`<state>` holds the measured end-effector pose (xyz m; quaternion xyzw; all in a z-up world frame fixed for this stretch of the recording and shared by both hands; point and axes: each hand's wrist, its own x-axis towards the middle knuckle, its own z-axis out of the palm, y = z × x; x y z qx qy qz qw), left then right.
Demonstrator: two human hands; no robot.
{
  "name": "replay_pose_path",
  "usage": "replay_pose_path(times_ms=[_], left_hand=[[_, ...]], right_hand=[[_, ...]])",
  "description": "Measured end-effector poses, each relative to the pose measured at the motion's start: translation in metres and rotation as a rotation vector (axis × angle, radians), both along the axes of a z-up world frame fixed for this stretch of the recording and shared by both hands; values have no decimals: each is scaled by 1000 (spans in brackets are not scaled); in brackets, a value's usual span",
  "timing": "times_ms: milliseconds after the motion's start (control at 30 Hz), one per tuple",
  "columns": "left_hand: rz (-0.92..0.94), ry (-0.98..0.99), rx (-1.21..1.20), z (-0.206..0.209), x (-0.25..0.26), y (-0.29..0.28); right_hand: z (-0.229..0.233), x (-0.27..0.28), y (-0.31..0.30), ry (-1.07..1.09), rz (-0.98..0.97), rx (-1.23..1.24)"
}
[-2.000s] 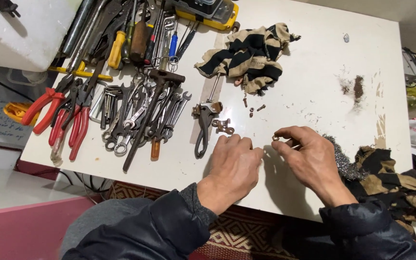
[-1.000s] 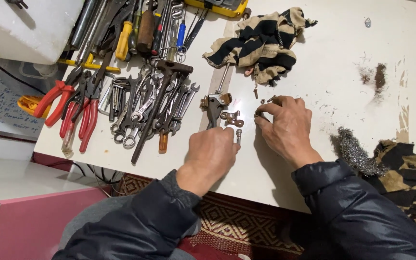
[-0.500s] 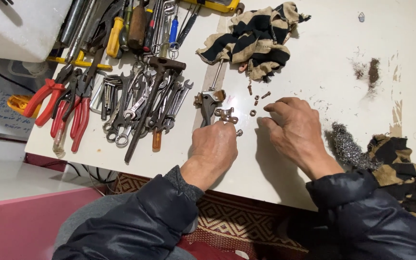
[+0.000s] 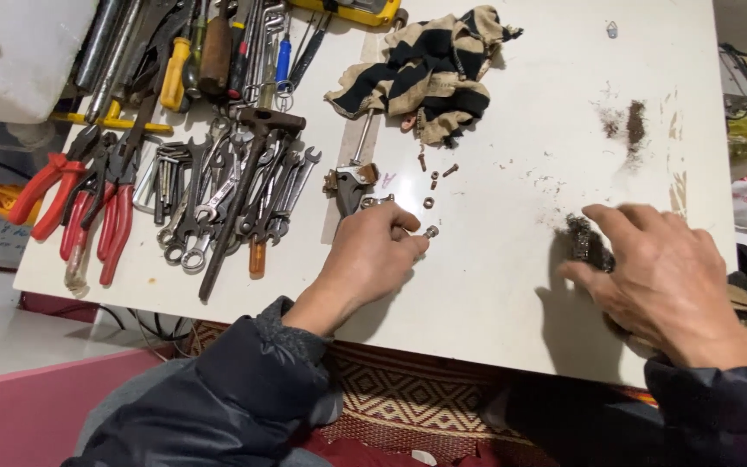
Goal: The person scrubs small metal parts with a steel wool pad to remove rust and debris. They handle several small cylindrical and bolt-like pieces one by one, rotating them while scrubbing, and place the cleaned items on the white table surface.
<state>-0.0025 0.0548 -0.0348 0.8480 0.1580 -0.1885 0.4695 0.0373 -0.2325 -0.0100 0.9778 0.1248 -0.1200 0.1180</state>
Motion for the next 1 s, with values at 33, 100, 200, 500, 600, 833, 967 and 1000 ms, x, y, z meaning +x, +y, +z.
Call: replay_pose_path(times_ms=[33, 100, 200, 500, 600, 833, 967, 1000], left_hand=[[-5, -1, 0, 5, 0, -1], [17, 98, -90, 14, -1, -5], [32, 107, -147, 18, -2, -13], [33, 189, -364, 35, -3, -36], [47, 211, -403, 38, -4, -42], [54, 163, -440, 38, -5, -49], [38, 118, -391, 42, -7, -52], [34, 127, -372, 45, -8, -53]], right_hand=[[2, 1, 3, -1, -5, 0], [6, 3, 6, 281, -191, -278], [0, 1, 8, 397, -256, -260], [27, -11, 7, 333, -468, 492], [63, -28, 35, 438, -619, 852], [22, -37, 24, 476, -142, 1167], [26, -40, 29, 384, -166, 1088], [27, -41, 31, 361, -220, 1088]])
